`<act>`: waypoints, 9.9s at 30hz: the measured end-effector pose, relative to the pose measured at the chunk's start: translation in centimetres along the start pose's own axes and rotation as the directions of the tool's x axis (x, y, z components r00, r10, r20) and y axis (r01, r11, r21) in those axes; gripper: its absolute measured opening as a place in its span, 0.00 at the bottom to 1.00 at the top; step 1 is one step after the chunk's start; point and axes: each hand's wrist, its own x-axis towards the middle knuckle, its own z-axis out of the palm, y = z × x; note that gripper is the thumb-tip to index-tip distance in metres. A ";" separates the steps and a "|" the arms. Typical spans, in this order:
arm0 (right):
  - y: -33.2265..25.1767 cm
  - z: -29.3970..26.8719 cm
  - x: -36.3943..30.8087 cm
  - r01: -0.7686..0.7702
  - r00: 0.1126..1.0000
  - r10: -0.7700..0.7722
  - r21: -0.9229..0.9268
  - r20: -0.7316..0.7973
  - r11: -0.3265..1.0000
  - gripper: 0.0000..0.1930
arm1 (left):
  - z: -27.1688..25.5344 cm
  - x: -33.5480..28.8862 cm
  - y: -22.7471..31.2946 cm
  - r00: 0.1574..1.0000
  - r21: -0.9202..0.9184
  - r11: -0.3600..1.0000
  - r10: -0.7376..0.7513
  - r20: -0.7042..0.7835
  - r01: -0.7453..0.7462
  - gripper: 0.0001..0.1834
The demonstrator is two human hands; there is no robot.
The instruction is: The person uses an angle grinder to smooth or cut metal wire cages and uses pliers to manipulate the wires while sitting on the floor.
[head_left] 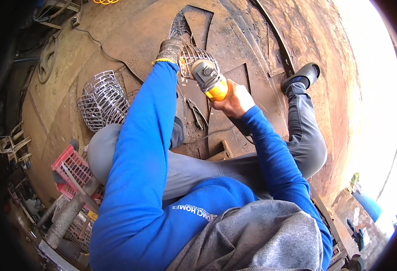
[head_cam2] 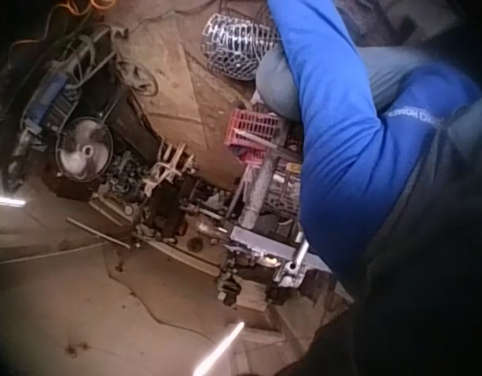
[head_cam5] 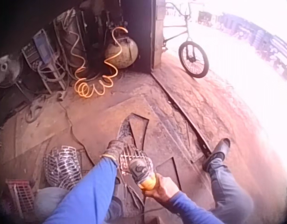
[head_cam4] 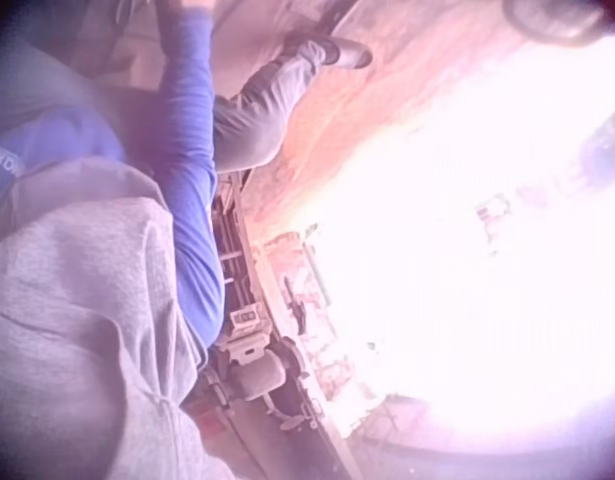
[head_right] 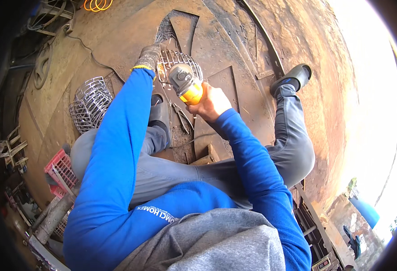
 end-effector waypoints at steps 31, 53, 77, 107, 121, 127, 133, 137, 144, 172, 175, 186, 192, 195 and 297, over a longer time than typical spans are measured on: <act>5.4 0.6 -1.0 -0.004 0.999 -0.003 0.187 0.035 0.982 0.29 | -1.0 0.7 0.9 0.999 0.002 1.000 0.015 -0.032 -0.015 0.18; 6.3 -0.4 -2.3 -0.161 0.962 0.068 0.344 0.266 0.925 0.24 | -1.3 -0.7 0.5 0.998 -0.018 1.000 0.006 -0.070 -0.008 0.16; 2.7 -1.0 -3.2 -0.298 0.954 0.285 -0.166 -0.097 0.940 0.31 | 0.5 -3.6 1.4 0.994 -0.121 0.989 0.072 -0.076 -0.081 0.15; -1.7 -11.0 -4.8 0.254 0.961 -0.061 0.944 -0.271 -0.210 0.26 | -13.9 -50.8 11.3 0.662 -0.888 -0.211 0.602 -0.447 -0.408 0.24; -2.3 -9.5 -4.2 0.187 0.936 -0.252 0.952 -0.248 -0.242 0.27 | -14.4 -64.4 14.5 0.491 -0.727 -0.266 0.588 -0.643 -0.633 0.19; -1.7 -8.9 -3.7 0.142 0.902 -0.356 0.947 -0.244 -0.289 0.29 | -14.5 -66.4 14.2 0.390 -0.617 -0.242 0.592 -0.705 -0.748 0.24; -1.4 -8.5 -3.3 0.140 0.905 -0.362 0.960 -0.223 -0.241 0.31 | -14.3 -67.6 14.5 0.383 -0.598 -0.226 0.586 -0.714 -0.769 0.27; -2.0 -8.5 -3.9 0.148 0.904 -0.365 0.964 -0.222 -0.220 0.31 | -15.2 -67.7 13.3 0.388 -0.590 -0.225 0.569 -0.725 -0.775 0.28; -2.0 -8.9 -4.2 0.139 0.936 -0.300 0.976 -0.185 -0.167 0.29 | -14.3 -67.6 14.2 0.335 -0.507 -0.173 0.567 -0.753 -0.845 0.36; -2.7 -8.6 -4.4 0.155 0.959 -0.250 0.985 -0.132 0.074 0.25 | -15.5 -66.1 13.0 0.467 -0.590 -0.170 0.456 -0.757 -0.790 0.24; -2.9 -8.6 -4.5 0.159 0.959 -0.250 0.984 -0.134 0.084 0.25 | -15.2 -66.1 13.4 0.472 -0.589 -0.163 0.449 -0.759 -0.791 0.23; -2.6 -8.3 -4.1 0.169 0.950 -0.280 0.981 -0.135 0.100 0.25 | -15.7 -65.9 12.9 0.477 -0.594 -0.146 0.459 -0.749 -0.791 0.23; -2.6 -8.1 -4.0 0.175 0.952 -0.270 0.979 -0.142 0.104 0.26 | -16.0 -65.5 12.7 0.476 -0.604 -0.155 0.479 -0.738 -0.781 0.24; -2.3 -8.1 -3.9 0.167 0.955 -0.265 0.980 -0.134 0.106 0.26 | -16.0 -65.4 12.7 0.482 -0.604 -0.168 0.457 -0.748 -0.779 0.24; -5.6 -6.6 -6.6 0.269 0.911 -0.175 0.216 -0.374 0.939 0.29 | -1.2 -48.1 15.6 0.456 -0.100 0.573 0.521 -0.721 -0.813 0.22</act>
